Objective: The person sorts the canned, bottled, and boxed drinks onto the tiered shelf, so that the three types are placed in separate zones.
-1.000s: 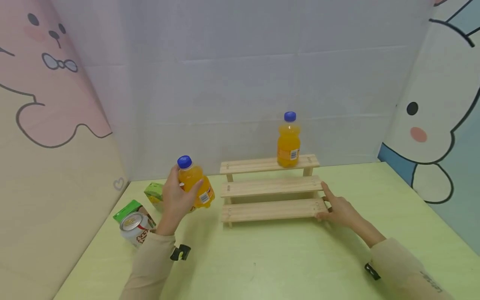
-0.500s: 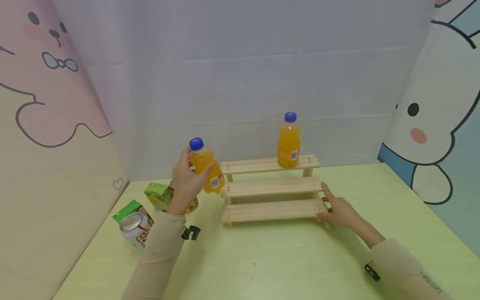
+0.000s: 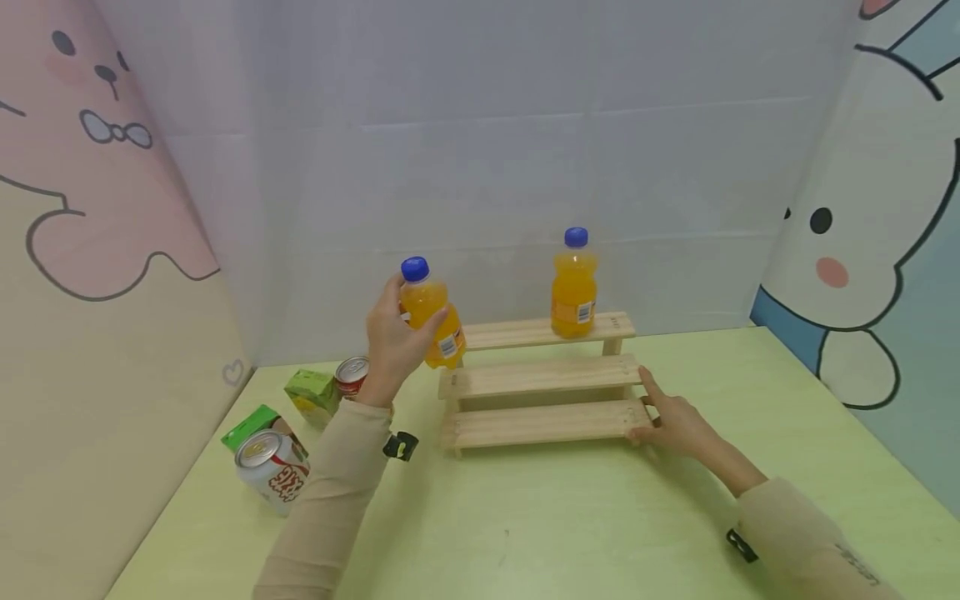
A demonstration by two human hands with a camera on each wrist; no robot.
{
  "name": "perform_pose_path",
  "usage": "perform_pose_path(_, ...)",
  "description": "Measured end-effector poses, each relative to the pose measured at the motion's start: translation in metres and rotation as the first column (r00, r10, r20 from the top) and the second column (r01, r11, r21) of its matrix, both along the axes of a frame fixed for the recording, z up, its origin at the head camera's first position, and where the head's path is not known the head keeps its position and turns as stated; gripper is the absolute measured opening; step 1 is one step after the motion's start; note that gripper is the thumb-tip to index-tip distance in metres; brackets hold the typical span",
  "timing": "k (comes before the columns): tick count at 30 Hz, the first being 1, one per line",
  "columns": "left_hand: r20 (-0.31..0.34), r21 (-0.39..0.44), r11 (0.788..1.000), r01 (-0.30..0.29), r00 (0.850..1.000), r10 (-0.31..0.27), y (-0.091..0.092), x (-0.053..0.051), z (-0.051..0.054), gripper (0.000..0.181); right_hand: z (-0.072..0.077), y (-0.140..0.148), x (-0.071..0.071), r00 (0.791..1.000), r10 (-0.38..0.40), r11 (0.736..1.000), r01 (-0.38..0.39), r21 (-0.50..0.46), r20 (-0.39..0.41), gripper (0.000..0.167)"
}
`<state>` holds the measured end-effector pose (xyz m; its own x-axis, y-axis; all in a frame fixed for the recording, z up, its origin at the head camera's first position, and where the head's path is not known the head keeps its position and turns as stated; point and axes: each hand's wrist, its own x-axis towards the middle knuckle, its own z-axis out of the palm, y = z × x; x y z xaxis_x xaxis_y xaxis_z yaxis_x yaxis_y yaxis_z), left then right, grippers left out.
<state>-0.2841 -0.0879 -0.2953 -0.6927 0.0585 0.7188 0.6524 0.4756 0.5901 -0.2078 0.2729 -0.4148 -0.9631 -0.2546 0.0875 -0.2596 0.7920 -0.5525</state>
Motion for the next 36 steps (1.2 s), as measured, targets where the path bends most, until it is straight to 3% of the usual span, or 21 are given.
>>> perform_pose_path(5, -0.044, 0.002, 1.000, -0.009, 0.999, 0.009, 0.010, -0.009, -0.001, 0.057, 0.001, 0.000, 0.000, 1.000, 0.000, 1.000, 0.000, 0.003, -0.012, 0.098)
perform_pose_path(13, -0.053, 0.020, 1.000, -0.009, 0.999, 0.010, 0.023, -0.020, -0.002, 0.054, 0.001, 0.000, 0.000, 1.000, -0.005, 1.000, 0.005, 0.004, -0.004, 0.098)
perform_pose_path(21, -0.129, 0.033, 0.999, -0.027, 0.991, 0.031, 0.036, -0.035, -0.006, 0.057, 0.001, -0.001, 0.001, 1.000, -0.005, 1.000, 0.005, 0.000, -0.009, 0.100)
perform_pose_path(28, -0.105, 0.045, 0.998, -0.040, 0.993, 0.044, 0.044, -0.042, -0.007, 0.056, 0.001, -0.002, 0.001, 1.000, 0.002, 1.000, -0.002, -0.009, -0.013, 0.098)
perform_pose_path(36, -0.063, 0.002, 1.000, -0.032, 0.998, 0.032, 0.057, -0.050, -0.006, 0.057, 0.001, -0.002, 0.001, 1.000, -0.005, 1.000, 0.005, -0.011, -0.019, 0.099)
